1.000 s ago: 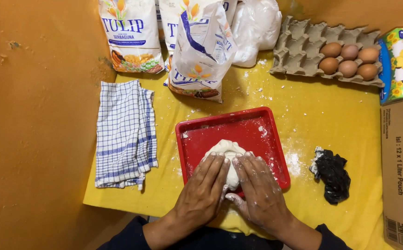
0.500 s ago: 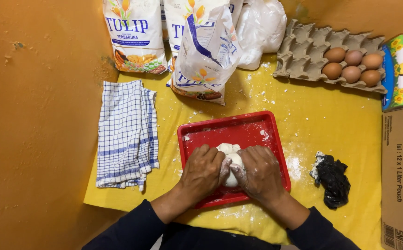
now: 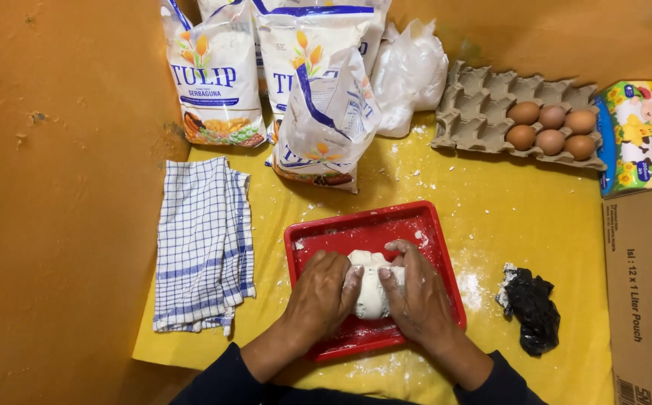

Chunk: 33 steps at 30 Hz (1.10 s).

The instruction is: The person is kneading a white dough ball in a red tray, occasionally sprinkling flour from a bag to prevent sticking.

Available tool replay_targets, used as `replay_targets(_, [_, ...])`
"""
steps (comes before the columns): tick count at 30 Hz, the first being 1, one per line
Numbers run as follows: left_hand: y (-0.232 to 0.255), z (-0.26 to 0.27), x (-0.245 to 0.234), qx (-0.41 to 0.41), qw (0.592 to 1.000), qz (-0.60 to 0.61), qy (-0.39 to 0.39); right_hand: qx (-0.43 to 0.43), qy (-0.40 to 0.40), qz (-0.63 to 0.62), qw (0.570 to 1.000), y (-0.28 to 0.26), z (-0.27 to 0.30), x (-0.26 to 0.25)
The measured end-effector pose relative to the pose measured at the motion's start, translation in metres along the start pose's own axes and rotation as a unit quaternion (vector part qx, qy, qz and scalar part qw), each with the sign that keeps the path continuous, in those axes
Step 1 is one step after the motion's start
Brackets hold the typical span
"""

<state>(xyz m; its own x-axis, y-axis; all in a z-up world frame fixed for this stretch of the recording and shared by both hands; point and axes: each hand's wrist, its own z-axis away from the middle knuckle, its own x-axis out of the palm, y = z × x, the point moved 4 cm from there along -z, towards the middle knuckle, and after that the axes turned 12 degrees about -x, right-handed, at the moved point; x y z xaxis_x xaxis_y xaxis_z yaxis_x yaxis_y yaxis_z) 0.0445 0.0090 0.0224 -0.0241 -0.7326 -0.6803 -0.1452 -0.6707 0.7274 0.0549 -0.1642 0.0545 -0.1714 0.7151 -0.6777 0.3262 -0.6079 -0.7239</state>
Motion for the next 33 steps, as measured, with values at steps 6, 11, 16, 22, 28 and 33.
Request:
replay_targets(6, [0.039, -0.004, -0.044, 0.008, 1.0, -0.026, -0.007, -0.028, -0.076, 0.083, 0.993, -0.035, -0.009, -0.022])
replay_targets(11, [0.02, -0.01, -0.018, -0.039, 0.993, -0.072, -0.085, -0.058, -0.128, 0.101, 0.985, -0.02, -0.019, -0.007])
replay_targets(16, [-0.003, -0.024, 0.011, -0.057, 0.996, -0.032, -0.063, -0.07, -0.079, 0.135, 0.985, -0.003, -0.021, 0.012])
replay_targets(22, [-0.023, -0.034, 0.019, -0.05, 0.998, -0.021, -0.025, -0.017, -0.058, 0.079, 0.995, 0.026, -0.034, 0.019])
replay_targets(28, [-0.009, -0.045, 0.005, -0.071, 0.994, 0.038, -0.072, -0.009, -0.07, 0.01, 0.997, 0.057, -0.034, 0.032])
replay_targets(33, [-0.001, -0.042, 0.002, -0.053, 0.991, 0.09, -0.081, 0.008, -0.051, -0.059, 0.997, 0.055, -0.028, 0.03])
